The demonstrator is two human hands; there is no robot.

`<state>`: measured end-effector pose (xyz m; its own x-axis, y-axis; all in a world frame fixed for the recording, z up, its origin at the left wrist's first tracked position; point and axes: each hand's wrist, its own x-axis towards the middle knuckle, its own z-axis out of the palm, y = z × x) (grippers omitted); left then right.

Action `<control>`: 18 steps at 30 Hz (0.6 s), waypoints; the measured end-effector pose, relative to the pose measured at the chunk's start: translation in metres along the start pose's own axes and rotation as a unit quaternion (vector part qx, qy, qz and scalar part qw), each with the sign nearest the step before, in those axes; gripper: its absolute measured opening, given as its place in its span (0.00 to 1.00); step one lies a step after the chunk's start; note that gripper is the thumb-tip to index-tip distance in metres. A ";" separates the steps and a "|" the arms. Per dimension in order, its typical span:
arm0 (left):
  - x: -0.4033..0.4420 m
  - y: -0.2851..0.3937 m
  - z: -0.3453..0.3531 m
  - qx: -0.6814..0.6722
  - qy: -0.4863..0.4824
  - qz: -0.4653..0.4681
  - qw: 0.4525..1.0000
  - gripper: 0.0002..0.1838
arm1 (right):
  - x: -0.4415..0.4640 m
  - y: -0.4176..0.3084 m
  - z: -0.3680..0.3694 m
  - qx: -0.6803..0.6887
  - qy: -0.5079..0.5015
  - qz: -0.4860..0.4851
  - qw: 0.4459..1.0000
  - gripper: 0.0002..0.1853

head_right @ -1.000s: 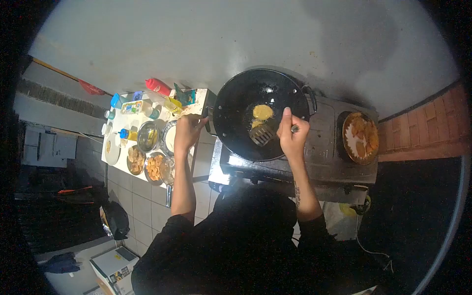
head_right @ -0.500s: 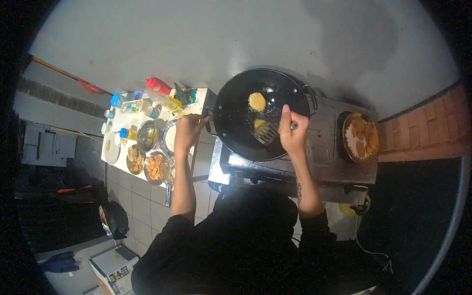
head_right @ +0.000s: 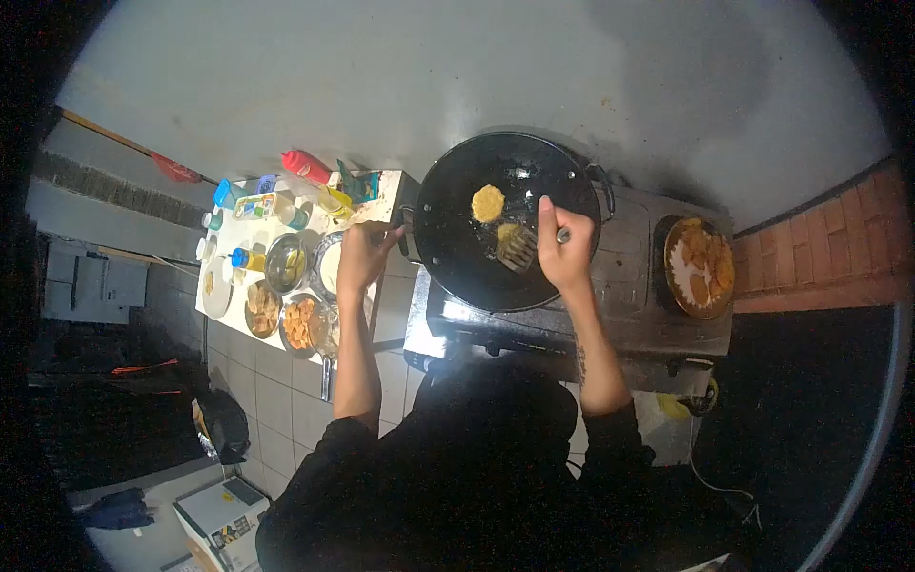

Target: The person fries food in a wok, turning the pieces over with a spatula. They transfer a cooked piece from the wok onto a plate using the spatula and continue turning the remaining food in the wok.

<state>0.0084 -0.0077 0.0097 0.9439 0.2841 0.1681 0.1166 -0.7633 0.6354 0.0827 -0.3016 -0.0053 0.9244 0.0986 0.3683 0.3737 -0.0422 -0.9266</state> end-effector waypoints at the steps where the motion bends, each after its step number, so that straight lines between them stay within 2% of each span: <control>1: -0.002 0.001 -0.001 0.002 -0.009 -0.012 1.000 0.14 | 0.001 -0.003 -0.002 0.000 -0.002 0.001 1.000 0.27; 3: -0.003 -0.004 0.001 0.000 -0.003 -0.009 1.000 0.14 | 0.008 -0.012 -0.009 0.032 0.057 0.069 0.995 0.27; 4: -0.002 -0.005 0.003 -0.002 0.001 -0.001 1.000 0.14 | 0.010 -0.004 -0.007 0.031 0.074 0.052 0.995 0.28; 7: -0.001 -0.007 0.005 -0.007 0.011 0.006 1.000 0.14 | 0.001 0.007 0.001 0.026 0.019 -0.003 0.999 0.28; 8: 0.000 -0.008 0.006 -0.007 0.012 0.007 1.000 0.14 | 0.000 0.009 -0.004 0.027 -0.001 0.008 1.000 0.28; 12: -0.002 -0.007 0.004 0.007 0.002 -0.007 1.000 0.14 | 0.012 -0.004 -0.011 0.046 0.065 0.076 0.994 0.27; 13: -0.001 -0.005 0.004 0.015 -0.007 -0.017 1.000 0.14 | 0.010 0.001 -0.004 0.031 0.067 0.014 0.997 0.27; 15: 0.001 -0.007 0.004 0.010 -0.008 -0.005 1.000 0.14 | 0.003 0.001 0.001 0.062 0.010 0.022 0.998 0.26; 18: 0.000 -0.005 0.002 0.015 -0.007 -0.008 1.000 0.14 | 0.009 -0.007 -0.009 0.053 0.038 0.061 0.996 0.27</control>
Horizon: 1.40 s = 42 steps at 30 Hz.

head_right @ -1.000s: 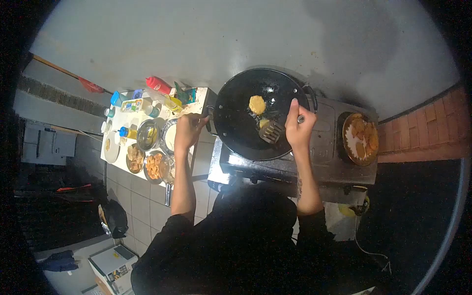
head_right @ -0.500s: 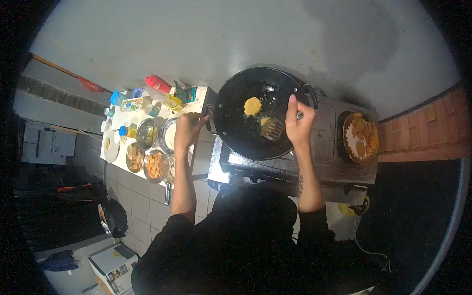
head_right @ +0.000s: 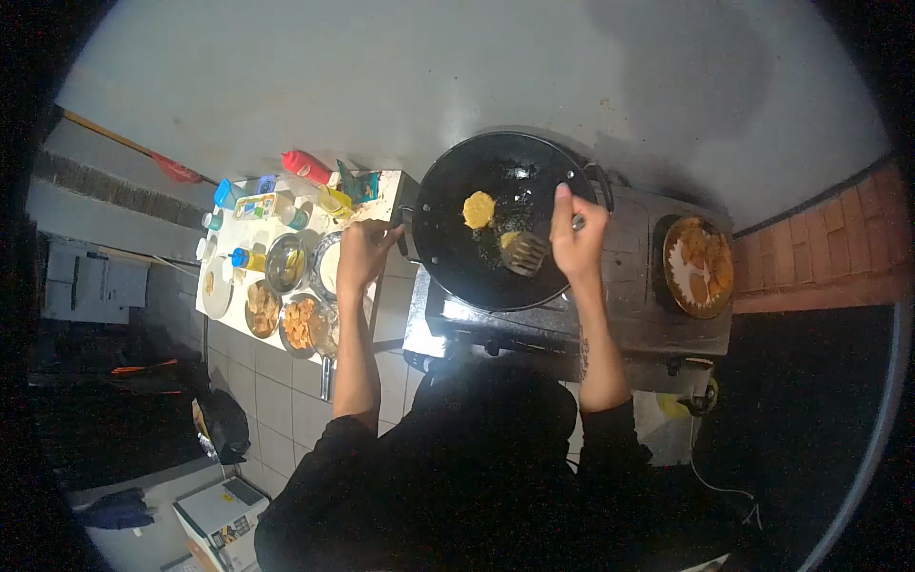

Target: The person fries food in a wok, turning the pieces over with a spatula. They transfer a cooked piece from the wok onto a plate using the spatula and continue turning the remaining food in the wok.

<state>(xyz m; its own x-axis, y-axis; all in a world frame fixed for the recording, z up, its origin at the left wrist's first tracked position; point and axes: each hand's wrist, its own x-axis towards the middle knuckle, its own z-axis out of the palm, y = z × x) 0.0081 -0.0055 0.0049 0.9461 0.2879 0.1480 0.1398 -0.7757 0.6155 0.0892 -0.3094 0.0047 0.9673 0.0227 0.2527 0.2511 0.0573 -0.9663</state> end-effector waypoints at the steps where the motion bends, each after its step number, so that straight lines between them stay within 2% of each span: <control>1: -0.001 0.004 -0.002 0.009 -0.003 -0.004 1.000 0.14 | 0.004 0.002 -0.003 0.013 0.013 0.011 1.000 0.28; 3: -0.002 0.010 -0.005 0.009 -0.011 -0.021 1.000 0.15 | 0.002 0.004 0.008 -0.025 0.020 -0.031 0.999 0.27; 5: 0.001 0.011 -0.004 0.007 -0.017 -0.035 0.999 0.15 | -0.004 0.010 0.006 -0.047 -0.048 -0.043 0.997 0.27; 6: 0.001 0.008 -0.003 0.005 -0.014 -0.023 1.000 0.15 | -0.001 0.007 0.004 -0.083 -0.040 -0.059 0.994 0.27; 7: 0.000 0.005 -0.003 0.003 -0.011 -0.013 1.000 0.15 | 0.000 -0.004 0.003 -0.047 -0.024 -0.013 0.999 0.27; 10: -0.002 0.002 -0.002 0.004 0.002 0.017 1.000 0.14 | 0.008 0.001 0.001 -0.026 0.016 0.017 0.999 0.27; 11: -0.002 0.003 -0.002 0.004 0.001 0.019 1.000 0.14 | 0.007 0.012 0.005 -0.052 0.008 -0.035 0.998 0.27; 13: -0.001 0.005 -0.003 0.004 -0.015 -0.003 1.000 0.13 | 0.002 0.013 0.007 -0.031 -0.057 -0.029 0.997 0.26; 17: -0.005 0.000 0.000 -0.021 0.019 0.018 0.999 0.13 | 0.011 -0.003 -0.002 -0.034 -0.005 0.014 0.999 0.27; 18: -0.004 0.001 -0.001 -0.020 0.015 0.014 1.000 0.13 | 0.011 0.004 0.003 -0.036 0.019 -0.004 0.999 0.26; 21: -0.001 0.002 -0.002 -0.016 0.001 0.011 1.000 0.13 | 0.004 0.006 0.006 -0.071 -0.051 -0.044 0.995 0.26; 22: -0.002 0.001 -0.002 -0.010 -0.006 0.005 1.000 0.13 | 0.008 0.000 0.003 -0.097 -0.046 -0.027 0.994 0.26; 25: -0.003 0.002 -0.001 -0.003 0.007 0.007 1.000 0.14 | 0.014 -0.004 -0.001 -0.029 0.002 0.040 0.999 0.26; 27: -0.003 0.000 0.000 -0.007 0.007 0.010 1.000 0.14 | 0.010 0.008 0.005 -0.049 -0.005 -0.019 0.999 0.27; 28: -0.002 0.000 0.000 -0.011 0.008 0.013 1.000 0.14 | 0.007 0.008 0.003 -0.050 -0.040 -0.015 0.998 0.27; 32: -0.004 0.002 -0.002 -0.010 0.005 -0.005 1.000 0.14 | 0.004 -0.006 -0.001 -0.021 -0.038 0.031 0.999 0.27; 35: -0.002 0.005 -0.002 0.002 -0.006 -0.008 1.000 0.14 | 0.002 0.012 0.002 -0.043 0.004 -0.020 0.999 0.27; 36: -0.002 0.008 -0.004 0.006 -0.015 -0.027 1.000 0.14 | -0.001 0.009 0.004 -0.039 -0.021 -0.037 0.998 0.26; 38: -0.003 0.008 -0.005 0.009 -0.022 -0.050 0.998 0.14 | 0.002 -0.001 0.001 -0.040 -0.020 -0.010 0.999 0.26; 40: -0.004 0.007 -0.004 0.005 -0.008 -0.018 1.000 0.14 | 0.007 -0.008 -0.005 -0.028 -0.006 0.039 0.999 0.26; 41: -0.004 0.005 -0.003 0.005 -0.008 -0.018 1.000 0.14 | 0.007 -0.002 -0.003 -0.029 -0.006 0.038 0.999 0.26; 42: -0.004 0.002 -0.001 -0.002 -0.002 -0.008 1.000 0.14 | 0.006 0.006 0.001 -0.048 0.001 -0.002 0.999 0.26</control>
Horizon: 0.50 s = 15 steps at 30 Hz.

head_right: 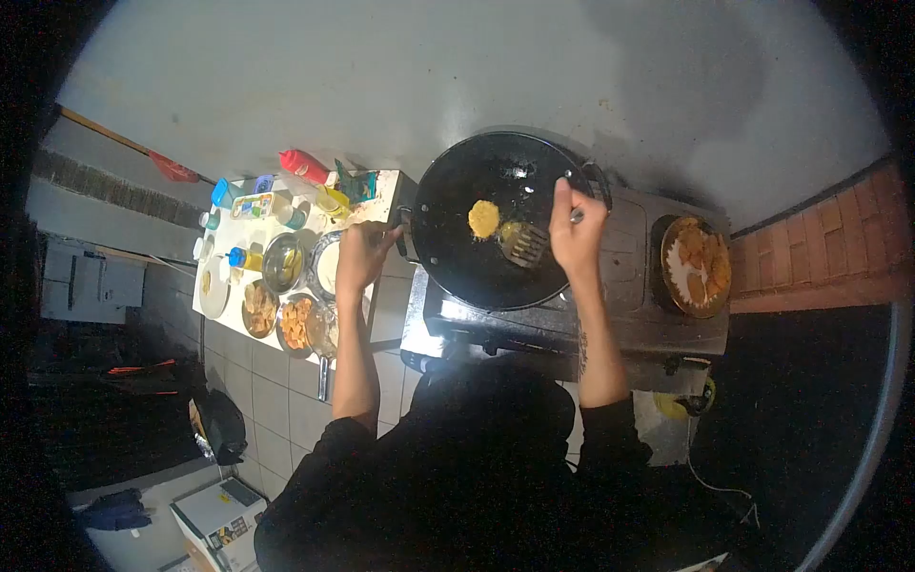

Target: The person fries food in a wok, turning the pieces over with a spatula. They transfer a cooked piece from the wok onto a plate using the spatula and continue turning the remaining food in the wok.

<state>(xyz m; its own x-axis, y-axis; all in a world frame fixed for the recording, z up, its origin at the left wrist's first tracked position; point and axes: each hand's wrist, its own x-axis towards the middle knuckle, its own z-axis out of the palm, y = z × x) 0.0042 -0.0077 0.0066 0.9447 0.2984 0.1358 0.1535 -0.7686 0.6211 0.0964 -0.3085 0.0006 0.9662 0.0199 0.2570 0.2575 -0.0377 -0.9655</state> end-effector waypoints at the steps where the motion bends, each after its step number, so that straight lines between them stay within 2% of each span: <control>1: 0.001 -0.002 0.001 -0.007 0.006 0.010 1.000 0.13 | -0.001 0.007 0.003 -0.019 0.010 -0.040 0.999 0.26; 3: 0.002 -0.002 0.001 -0.006 0.005 0.010 1.000 0.13 | -0.005 0.005 0.003 -0.042 -0.018 -0.059 0.997 0.25; 5: -0.001 0.001 -0.002 -0.004 0.003 0.004 1.000 0.14 | -0.004 -0.009 0.001 -0.005 -0.021 -0.001 1.000 0.25; 7: -0.001 0.008 -0.005 0.009 -0.015 -0.012 1.000 0.14 | 0.001 -0.002 0.000 -0.031 -0.007 -0.008 0.999 0.25; 9: -0.001 0.006 -0.004 0.006 -0.016 -0.016 1.000 0.14 | -0.002 0.005 0.008 -0.031 -0.001 -0.058 0.998 0.25; 10: 0.000 0.005 -0.003 0.003 -0.015 -0.022 1.000 0.14 | -0.003 0.007 0.008 -0.005 -0.030 -0.037 0.999 0.25; 15: -0.001 0.002 -0.003 -0.012 -0.016 -0.015 1.000 0.15 | 0.001 0.000 -0.002 -0.021 -0.009 0.006 1.000 0.26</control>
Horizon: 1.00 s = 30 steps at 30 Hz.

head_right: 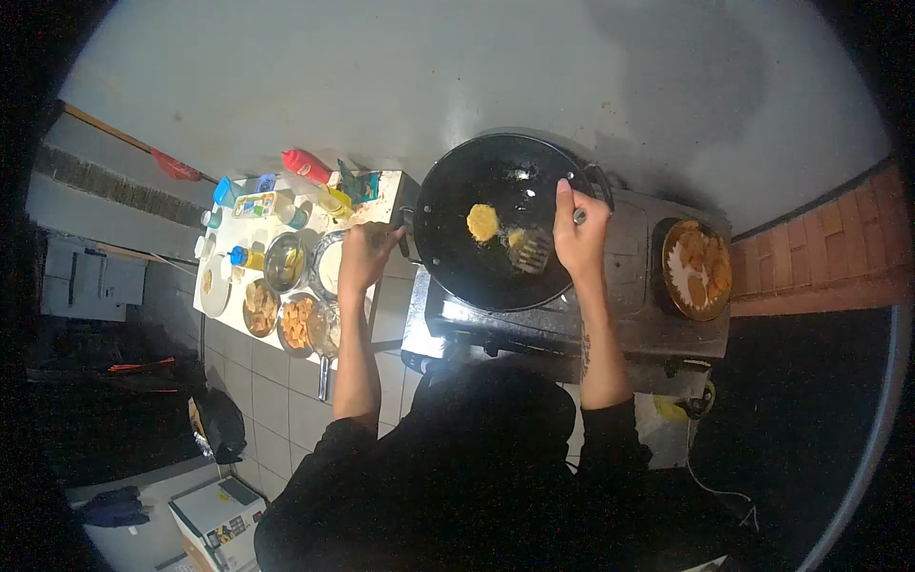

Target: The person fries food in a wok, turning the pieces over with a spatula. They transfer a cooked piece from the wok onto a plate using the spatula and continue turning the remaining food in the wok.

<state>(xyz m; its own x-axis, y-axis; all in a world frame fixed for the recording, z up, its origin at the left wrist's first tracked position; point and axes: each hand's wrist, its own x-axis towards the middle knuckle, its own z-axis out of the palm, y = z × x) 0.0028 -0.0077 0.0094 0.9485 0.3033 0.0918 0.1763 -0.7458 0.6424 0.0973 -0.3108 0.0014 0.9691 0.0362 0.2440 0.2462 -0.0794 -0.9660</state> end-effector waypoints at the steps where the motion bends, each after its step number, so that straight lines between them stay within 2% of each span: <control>1: 0.000 0.001 0.000 0.002 -0.004 -0.005 1.000 0.15 | -0.003 0.000 0.006 0.015 0.002 -0.020 1.000 0.26; 4: 0.000 -0.003 0.003 -0.009 0.011 0.009 1.000 0.14 | -0.008 -0.004 0.007 0.029 -0.026 -0.043 0.998 0.27; 7: 0.000 -0.007 0.005 -0.017 0.024 0.031 0.999 0.14 | -0.009 -0.011 0.003 0.049 -0.019 0.010 0.999 0.27; 10: 0.001 -0.004 0.004 0.004 0.015 0.016 1.000 0.14 | -0.009 0.000 0.006 0.051 -0.003 -0.021 0.998 0.28; 12: 0.002 -0.001 0.003 0.000 0.019 0.022 1.000 0.14 | -0.006 -0.002 0.001 0.067 -0.037 -0.028 0.997 0.28; 14: 0.000 -0.002 0.002 -0.002 0.023 0.023 0.999 0.14 | -0.004 -0.011 -0.004 0.044 -0.018 0.027 0.999 0.27; 16: 0.001 -0.002 0.003 0.007 0.024 0.032 0.999 0.13 | -0.003 0.002 -0.001 0.034 -0.002 -0.001 0.999 0.27; 18: 0.000 -0.001 0.004 -0.001 0.022 0.022 1.000 0.13 | -0.004 0.007 0.007 0.042 -0.028 -0.036 0.998 0.28; 22: 0.001 -0.003 0.003 -0.015 0.015 0.022 1.000 0.14 | 0.003 -0.010 -0.005 0.043 -0.020 0.018 0.999 0.28; 30: 0.002 -0.011 0.006 -0.017 0.019 0.020 0.999 0.15 | -0.006 -0.013 -0.004 0.108 -0.013 -0.050 0.993 0.27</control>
<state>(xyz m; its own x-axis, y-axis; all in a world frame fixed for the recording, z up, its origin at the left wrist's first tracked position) 0.0043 -0.0030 -0.0023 0.9435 0.2974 0.1463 0.1298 -0.7376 0.6627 0.0883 -0.3140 0.0129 0.9386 0.0596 0.3399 0.3292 0.1404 -0.9338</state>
